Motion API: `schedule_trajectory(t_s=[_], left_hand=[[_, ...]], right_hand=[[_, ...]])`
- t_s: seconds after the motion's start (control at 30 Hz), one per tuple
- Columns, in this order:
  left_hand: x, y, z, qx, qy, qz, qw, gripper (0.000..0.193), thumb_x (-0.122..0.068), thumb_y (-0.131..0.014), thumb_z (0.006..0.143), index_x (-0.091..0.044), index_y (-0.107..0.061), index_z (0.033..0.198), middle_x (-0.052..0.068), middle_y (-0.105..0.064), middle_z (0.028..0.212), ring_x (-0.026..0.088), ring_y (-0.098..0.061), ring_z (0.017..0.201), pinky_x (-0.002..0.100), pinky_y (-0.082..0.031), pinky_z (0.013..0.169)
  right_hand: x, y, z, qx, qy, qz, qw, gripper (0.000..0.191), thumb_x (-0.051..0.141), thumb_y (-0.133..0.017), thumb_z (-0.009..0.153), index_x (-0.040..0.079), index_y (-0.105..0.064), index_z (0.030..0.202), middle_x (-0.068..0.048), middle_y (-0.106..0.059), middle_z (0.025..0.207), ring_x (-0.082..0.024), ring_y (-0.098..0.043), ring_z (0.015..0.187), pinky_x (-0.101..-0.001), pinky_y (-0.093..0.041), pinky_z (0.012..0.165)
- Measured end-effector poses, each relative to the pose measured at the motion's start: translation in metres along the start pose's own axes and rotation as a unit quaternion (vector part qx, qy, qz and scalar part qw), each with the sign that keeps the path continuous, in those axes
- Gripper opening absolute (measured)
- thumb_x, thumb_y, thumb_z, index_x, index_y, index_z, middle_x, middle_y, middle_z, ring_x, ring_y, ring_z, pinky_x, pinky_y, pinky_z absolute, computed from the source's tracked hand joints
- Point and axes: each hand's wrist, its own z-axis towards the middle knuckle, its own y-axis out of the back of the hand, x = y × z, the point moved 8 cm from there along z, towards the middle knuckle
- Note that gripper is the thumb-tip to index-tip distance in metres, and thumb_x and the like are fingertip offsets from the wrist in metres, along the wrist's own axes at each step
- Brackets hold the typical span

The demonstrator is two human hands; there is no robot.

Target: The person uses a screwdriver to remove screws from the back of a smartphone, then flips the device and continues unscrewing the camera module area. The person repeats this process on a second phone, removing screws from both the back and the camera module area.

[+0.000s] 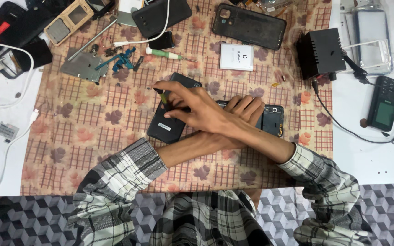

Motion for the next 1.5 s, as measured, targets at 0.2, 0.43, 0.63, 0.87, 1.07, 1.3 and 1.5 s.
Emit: schedule_trajectory(t_s=[0.2,0.43,0.63,0.87,1.07,1.3,1.5], left_hand=[[0.001,0.001,0.002,0.043,0.013,-0.012,0.999,0.086,-0.05,-0.06,0.087,0.011,-0.043,0.146,0.026,-0.049,0.145,0.036,-0.045,0.131,0.055,-0.037,0.11],[0.001,0.002,0.003,0.064,0.02,-0.036,0.997,0.089,-0.051,-0.061,0.089,0.008,-0.037,0.151,0.027,-0.044,0.151,0.039,-0.038,0.138,0.057,-0.033,0.114],[0.002,0.001,-0.009,-0.052,-0.014,-0.106,0.993,0.09,-0.052,-0.059,0.095,0.003,-0.028,0.158,0.031,-0.036,0.16,0.044,-0.027,0.149,0.06,-0.025,0.12],[0.004,-0.012,-0.007,0.05,-0.005,-0.036,0.998,0.079,-0.061,-0.063,0.094,0.003,-0.048,0.136,0.027,-0.045,0.146,0.041,-0.036,0.141,0.061,-0.029,0.118],[0.001,0.012,-0.003,0.074,0.012,-0.013,0.997,0.086,-0.057,-0.071,0.082,0.016,-0.058,0.126,0.023,-0.052,0.138,0.034,-0.047,0.126,0.05,-0.042,0.105],[0.002,0.013,-0.003,0.065,0.009,-0.02,0.998,0.09,-0.058,-0.072,0.084,0.019,-0.055,0.127,0.024,-0.053,0.133,0.034,-0.048,0.121,0.05,-0.042,0.104],[0.007,0.013,-0.004,0.073,0.034,-0.051,0.995,0.093,-0.057,-0.075,0.079,0.016,-0.053,0.133,0.021,-0.054,0.13,0.033,-0.049,0.121,0.049,-0.042,0.109]], right_hand=[[0.002,-0.001,-0.002,-0.002,-0.016,-0.004,1.0,0.074,-0.001,-0.078,0.09,0.018,-0.041,0.151,-0.02,-0.073,0.108,-0.032,-0.077,0.101,-0.0454,-0.069,0.089],[0.001,0.004,-0.001,0.001,-0.012,-0.005,1.0,0.071,-0.002,-0.076,0.093,0.017,-0.041,0.151,-0.019,-0.073,0.107,-0.032,-0.078,0.1,-0.0446,-0.07,0.09],[0.014,0.026,-0.008,-0.02,0.014,-0.006,1.0,0.066,-0.003,-0.073,0.101,0.013,-0.038,0.155,-0.017,-0.076,0.102,-0.032,-0.08,0.102,-0.0473,-0.062,0.097],[0.044,0.117,-0.058,-0.166,0.041,0.032,0.985,0.071,-0.009,-0.075,0.105,0.006,-0.027,0.155,-0.025,-0.073,0.106,-0.036,-0.08,0.102,-0.0446,-0.068,0.09],[0.054,0.191,-0.135,-0.291,-0.011,-0.049,0.955,0.077,-0.011,-0.076,0.106,0.014,-0.021,0.153,-0.027,-0.069,0.107,-0.035,-0.078,0.097,-0.0421,-0.068,0.089],[0.005,0.207,-0.206,-0.372,-0.121,-0.025,0.92,0.085,-0.011,-0.083,0.106,0.013,-0.021,0.16,-0.017,-0.071,0.109,-0.025,-0.076,0.099,-0.0306,-0.066,0.089],[-0.022,0.193,-0.211,-0.365,-0.149,-0.035,0.918,0.084,-0.01,-0.085,0.104,0.012,-0.024,0.159,-0.016,-0.072,0.099,-0.022,-0.076,0.098,-0.0255,-0.061,0.087]])
